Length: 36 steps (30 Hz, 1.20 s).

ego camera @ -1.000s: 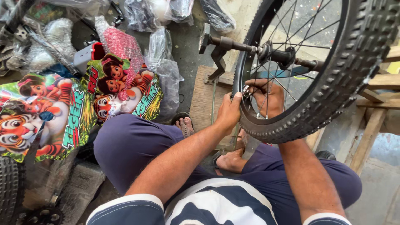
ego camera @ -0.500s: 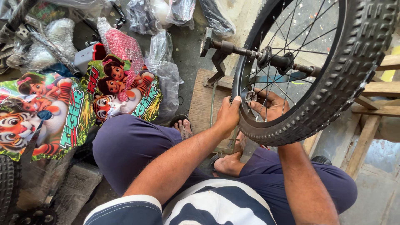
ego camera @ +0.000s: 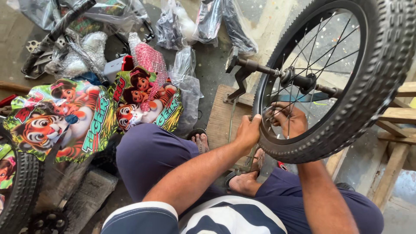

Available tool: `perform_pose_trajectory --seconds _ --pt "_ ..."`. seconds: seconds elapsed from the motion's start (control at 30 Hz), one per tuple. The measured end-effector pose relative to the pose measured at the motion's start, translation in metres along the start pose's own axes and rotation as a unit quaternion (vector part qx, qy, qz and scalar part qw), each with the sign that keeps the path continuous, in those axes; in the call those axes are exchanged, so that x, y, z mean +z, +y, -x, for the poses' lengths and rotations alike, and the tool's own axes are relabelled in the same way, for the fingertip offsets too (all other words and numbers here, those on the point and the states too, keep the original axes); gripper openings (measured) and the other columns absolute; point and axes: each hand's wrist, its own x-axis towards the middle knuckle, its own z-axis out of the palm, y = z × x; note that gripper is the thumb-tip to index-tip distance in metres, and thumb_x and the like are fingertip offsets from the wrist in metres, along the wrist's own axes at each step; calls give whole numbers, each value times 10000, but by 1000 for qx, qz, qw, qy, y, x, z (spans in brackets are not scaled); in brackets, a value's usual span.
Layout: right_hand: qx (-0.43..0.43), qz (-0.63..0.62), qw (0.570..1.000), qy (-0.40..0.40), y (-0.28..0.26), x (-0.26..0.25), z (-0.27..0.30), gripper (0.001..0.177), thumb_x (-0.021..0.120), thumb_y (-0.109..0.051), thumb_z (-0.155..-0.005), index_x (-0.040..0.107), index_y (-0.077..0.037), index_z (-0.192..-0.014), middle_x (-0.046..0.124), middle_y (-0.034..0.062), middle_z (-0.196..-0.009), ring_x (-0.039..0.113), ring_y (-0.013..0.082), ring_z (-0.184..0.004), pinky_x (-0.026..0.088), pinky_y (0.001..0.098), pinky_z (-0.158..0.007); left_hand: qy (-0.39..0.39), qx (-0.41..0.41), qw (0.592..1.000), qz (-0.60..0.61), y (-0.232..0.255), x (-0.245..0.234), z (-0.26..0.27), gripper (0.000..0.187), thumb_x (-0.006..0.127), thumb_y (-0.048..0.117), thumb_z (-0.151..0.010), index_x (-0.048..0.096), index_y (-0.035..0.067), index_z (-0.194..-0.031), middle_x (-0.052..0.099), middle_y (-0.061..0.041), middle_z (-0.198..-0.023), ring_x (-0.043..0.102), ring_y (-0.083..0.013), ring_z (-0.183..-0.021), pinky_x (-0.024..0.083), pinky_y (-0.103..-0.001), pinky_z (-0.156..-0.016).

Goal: The person sits on the floor and uses a spoke wrench to adjust the tension of the spokes on a bicycle wheel mounted on a truing stand. They repeatedly spin the wheel to check for wobbles and tighten or loosen specific spokes to align the rim.

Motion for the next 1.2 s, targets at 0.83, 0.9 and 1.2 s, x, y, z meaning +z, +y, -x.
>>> perform_pose_trajectory --seconds 0.83,0.9,1.2 --pt "17 339 939 56 -50 10 -25 509 898 -489 -777 731 -34 -932 734 86 -769 702 178 -718 538 355 -636 -58 -16 997 49 5 -2 1 601 542 480 -977 469 23 -1361 653 -180 -1206 654 -240 -1058 544 -375 -850" --pt "6 360 932 51 -49 11 -23 503 901 -497 -773 738 -50 -934 736 93 -772 701 182 -712 540 363 -642 -53 -24 997 43 5 -3 0 608 538 484 -975 460 30 -1371 646 -182 -1212 653 -243 -1062 545 -377 -853" --pt "-135 213 967 20 -24 6 -21 332 809 -175 -891 639 -5 -1120 756 92 -953 746 177 -902 597 345 -778 -43 4 998 51 -4 2 -6 610 552 483 -968 484 21 -1361 665 -173 -1177 651 -232 -1028 538 -374 -854"
